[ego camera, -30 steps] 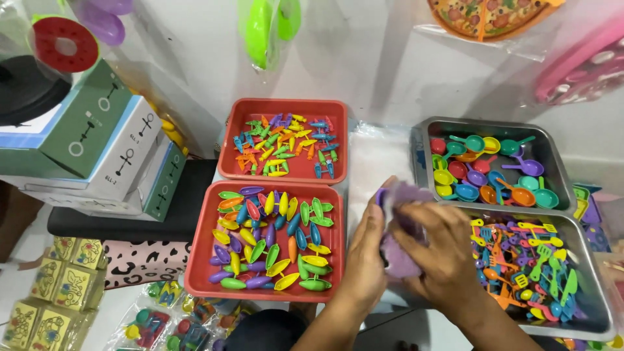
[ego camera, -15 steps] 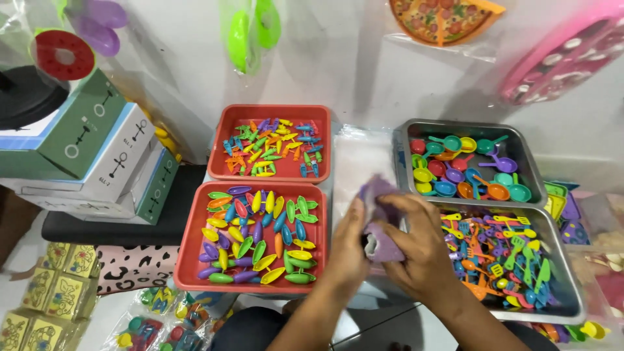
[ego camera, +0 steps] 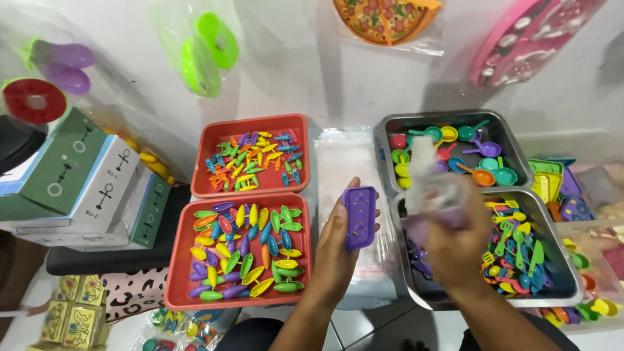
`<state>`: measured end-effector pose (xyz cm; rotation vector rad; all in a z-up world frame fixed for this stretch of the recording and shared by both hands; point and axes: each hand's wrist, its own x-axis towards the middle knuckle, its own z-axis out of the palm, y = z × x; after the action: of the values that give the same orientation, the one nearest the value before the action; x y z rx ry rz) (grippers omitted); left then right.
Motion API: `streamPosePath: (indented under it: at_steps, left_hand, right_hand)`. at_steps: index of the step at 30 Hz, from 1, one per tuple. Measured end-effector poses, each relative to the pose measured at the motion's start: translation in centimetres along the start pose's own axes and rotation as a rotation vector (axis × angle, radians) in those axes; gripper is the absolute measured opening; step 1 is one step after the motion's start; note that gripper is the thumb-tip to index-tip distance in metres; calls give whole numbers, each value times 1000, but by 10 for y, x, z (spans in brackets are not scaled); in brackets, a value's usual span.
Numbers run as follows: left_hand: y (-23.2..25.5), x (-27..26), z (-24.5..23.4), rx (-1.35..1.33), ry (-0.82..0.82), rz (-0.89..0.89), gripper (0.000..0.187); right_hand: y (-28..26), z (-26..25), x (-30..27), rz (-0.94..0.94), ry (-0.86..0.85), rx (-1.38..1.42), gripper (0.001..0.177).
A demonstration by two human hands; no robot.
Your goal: Cleaning small plastic toy pieces with a cloth and sorting them into different trays on the floor.
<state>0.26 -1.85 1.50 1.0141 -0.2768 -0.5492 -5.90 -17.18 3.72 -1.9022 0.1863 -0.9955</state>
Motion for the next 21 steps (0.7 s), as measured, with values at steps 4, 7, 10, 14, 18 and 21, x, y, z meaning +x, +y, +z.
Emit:
streamPosePath:
  at_steps: [4,7,10,14,18,21]
  left_hand:
    - [-13,-4,1,4,-29,21,60]
    - [-26,-3,-9,-84,81,-51,56]
    - [-28,-4,-11,-30,30,-40,51]
    - [-28,-4,-12,496,149,-23,62]
    - [-24,-2,2,443,261,-178,66]
    - [-23,1,0,250,223,-162,56]
  right_hand:
    - [-9,19,-6,-318,-334,-271,50]
    - [-10,19,-8,-377,-394,-275,56]
    - [-8,13,-2,-442,-342,-352,40]
    - [-9,7,-1,-467,-336,-444,45]
    - [0,2,5,-473,-257,-523,38]
    - [3,5,6,-375,-376,-384,43]
